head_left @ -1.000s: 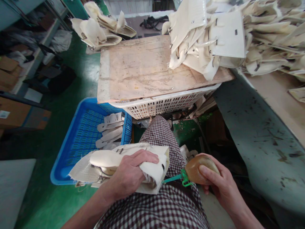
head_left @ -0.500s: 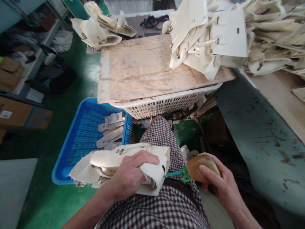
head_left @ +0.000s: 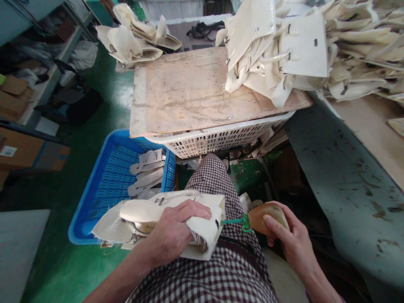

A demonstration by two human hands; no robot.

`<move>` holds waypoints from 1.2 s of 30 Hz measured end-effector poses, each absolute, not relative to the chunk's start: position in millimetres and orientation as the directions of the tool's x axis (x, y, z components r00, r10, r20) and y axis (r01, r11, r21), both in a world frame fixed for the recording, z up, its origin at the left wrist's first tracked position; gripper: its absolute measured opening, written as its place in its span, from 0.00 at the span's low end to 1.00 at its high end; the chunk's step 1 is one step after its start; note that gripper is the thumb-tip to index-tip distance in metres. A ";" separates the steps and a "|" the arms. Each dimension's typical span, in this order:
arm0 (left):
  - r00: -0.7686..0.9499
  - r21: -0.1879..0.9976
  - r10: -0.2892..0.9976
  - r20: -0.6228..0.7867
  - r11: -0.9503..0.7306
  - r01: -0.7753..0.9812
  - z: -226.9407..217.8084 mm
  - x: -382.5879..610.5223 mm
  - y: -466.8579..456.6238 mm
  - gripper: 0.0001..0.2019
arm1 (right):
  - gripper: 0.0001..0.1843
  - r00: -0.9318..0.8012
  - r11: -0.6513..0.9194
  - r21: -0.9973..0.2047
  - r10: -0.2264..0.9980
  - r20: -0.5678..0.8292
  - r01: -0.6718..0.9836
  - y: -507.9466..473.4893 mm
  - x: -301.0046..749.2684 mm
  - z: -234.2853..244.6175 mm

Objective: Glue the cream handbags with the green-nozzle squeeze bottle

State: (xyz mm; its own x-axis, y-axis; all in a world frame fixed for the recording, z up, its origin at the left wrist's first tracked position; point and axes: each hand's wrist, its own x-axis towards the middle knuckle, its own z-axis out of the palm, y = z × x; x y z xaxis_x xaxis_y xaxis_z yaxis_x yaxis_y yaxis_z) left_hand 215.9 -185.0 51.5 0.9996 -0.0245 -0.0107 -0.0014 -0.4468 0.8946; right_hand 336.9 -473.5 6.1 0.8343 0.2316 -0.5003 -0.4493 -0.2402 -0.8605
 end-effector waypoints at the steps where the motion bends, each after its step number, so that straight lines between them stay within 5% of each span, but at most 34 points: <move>1: 1.000 0.895 -0.022 -0.013 -0.446 0.002 51.7 216.0 -185.0 0.21 | 0.29 0.840 -0.245 -0.862 0.222 -0.495 -0.443 -473.1 336.8 5.3; 26: 0.999 0.896 -0.014 -0.050 -0.442 0.039 51.5 219.4 -182.9 0.21 | 0.32 0.856 -0.441 -0.854 0.291 -0.427 -0.276 -469.2 353.2 18.7; 32: 0.999 0.856 0.024 -0.037 -0.515 0.045 51.3 222.0 -184.1 0.17 | 0.26 0.750 -0.148 -0.837 0.382 -0.540 -0.527 -478.2 354.9 11.9; 36: 0.999 0.795 0.010 0.048 -0.605 -0.032 53.4 226.0 -183.8 0.14 | 0.19 0.688 0.234 -0.655 0.372 -0.623 -0.719 -476.5 345.5 3.0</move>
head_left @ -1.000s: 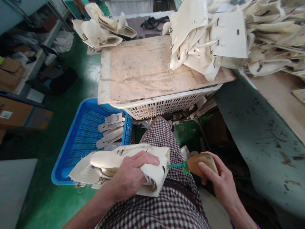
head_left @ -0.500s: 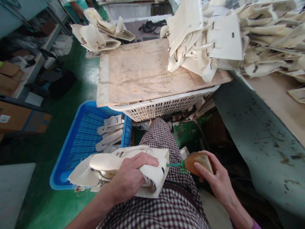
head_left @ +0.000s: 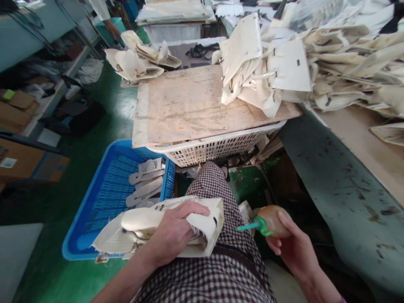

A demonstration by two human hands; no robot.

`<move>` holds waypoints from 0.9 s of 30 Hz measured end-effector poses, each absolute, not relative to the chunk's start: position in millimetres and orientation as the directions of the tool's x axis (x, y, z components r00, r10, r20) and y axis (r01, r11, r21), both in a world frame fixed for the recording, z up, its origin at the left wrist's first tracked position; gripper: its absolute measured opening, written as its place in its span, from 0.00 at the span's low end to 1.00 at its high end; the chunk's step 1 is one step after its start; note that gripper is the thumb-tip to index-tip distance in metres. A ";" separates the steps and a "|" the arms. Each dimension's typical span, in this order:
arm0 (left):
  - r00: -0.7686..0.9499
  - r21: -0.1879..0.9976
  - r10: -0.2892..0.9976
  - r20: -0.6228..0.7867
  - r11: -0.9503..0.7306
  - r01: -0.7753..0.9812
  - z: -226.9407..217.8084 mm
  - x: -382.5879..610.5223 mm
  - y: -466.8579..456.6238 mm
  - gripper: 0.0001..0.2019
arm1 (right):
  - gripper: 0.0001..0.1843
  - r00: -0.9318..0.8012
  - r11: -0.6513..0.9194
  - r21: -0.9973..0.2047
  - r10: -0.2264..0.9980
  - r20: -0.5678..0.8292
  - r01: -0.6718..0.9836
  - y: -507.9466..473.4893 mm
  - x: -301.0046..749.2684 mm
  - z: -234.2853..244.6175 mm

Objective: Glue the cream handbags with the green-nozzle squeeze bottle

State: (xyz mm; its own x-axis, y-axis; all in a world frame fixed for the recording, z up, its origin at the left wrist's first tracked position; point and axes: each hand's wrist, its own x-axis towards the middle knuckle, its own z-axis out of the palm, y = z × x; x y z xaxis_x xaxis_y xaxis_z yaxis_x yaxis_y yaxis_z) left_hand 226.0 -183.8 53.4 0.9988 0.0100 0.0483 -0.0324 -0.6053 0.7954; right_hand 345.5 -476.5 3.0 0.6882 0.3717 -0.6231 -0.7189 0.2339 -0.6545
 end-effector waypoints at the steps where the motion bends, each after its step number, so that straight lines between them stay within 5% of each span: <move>1: 0.998 0.782 0.012 0.068 -0.622 -0.046 54.0 227.2 -183.6 0.14 | 0.19 0.676 0.329 -0.591 0.368 -0.639 -0.737 -475.9 343.0 2.4; 6: 0.979 0.663 0.145 0.143 -0.749 0.014 59.2 236.5 -180.9 0.13 | 0.18 0.670 0.555 -0.423 0.379 -0.638 -0.716 -476.0 333.3 4.5; 10: 0.942 0.552 0.335 0.008 -0.787 0.275 63.2 246.3 -170.0 0.10 | 0.21 0.705 0.547 -0.456 0.444 -0.553 -0.702 -476.4 328.2 9.2; 13: 0.897 0.599 0.439 -0.057 -0.704 0.383 67.5 253.5 -151.3 0.09 | 0.24 0.735 0.513 -0.525 0.476 -0.483 -0.679 -473.3 324.3 14.8; 19: 0.724 0.952 0.642 -0.251 0.028 0.305 91.8 263.9 -118.0 0.09 | 0.28 0.717 0.483 -0.537 0.554 -0.424 -0.691 -456.9 315.1 35.5; 27: 0.572 0.753 0.655 -0.494 0.651 -0.094 122.1 258.4 -134.5 0.12 | 0.28 0.851 0.672 -0.524 0.438 -0.289 -0.524 -417.2 312.4 62.5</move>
State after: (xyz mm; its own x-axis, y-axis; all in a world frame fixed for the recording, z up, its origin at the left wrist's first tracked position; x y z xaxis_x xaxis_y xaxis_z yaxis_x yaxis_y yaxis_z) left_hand 258.4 -134.5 122.1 0.5720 0.6548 -0.4940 -0.0941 0.6507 0.7535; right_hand 312.4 -417.2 62.5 0.8510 0.4383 -0.2893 -0.5240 0.6717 -0.5237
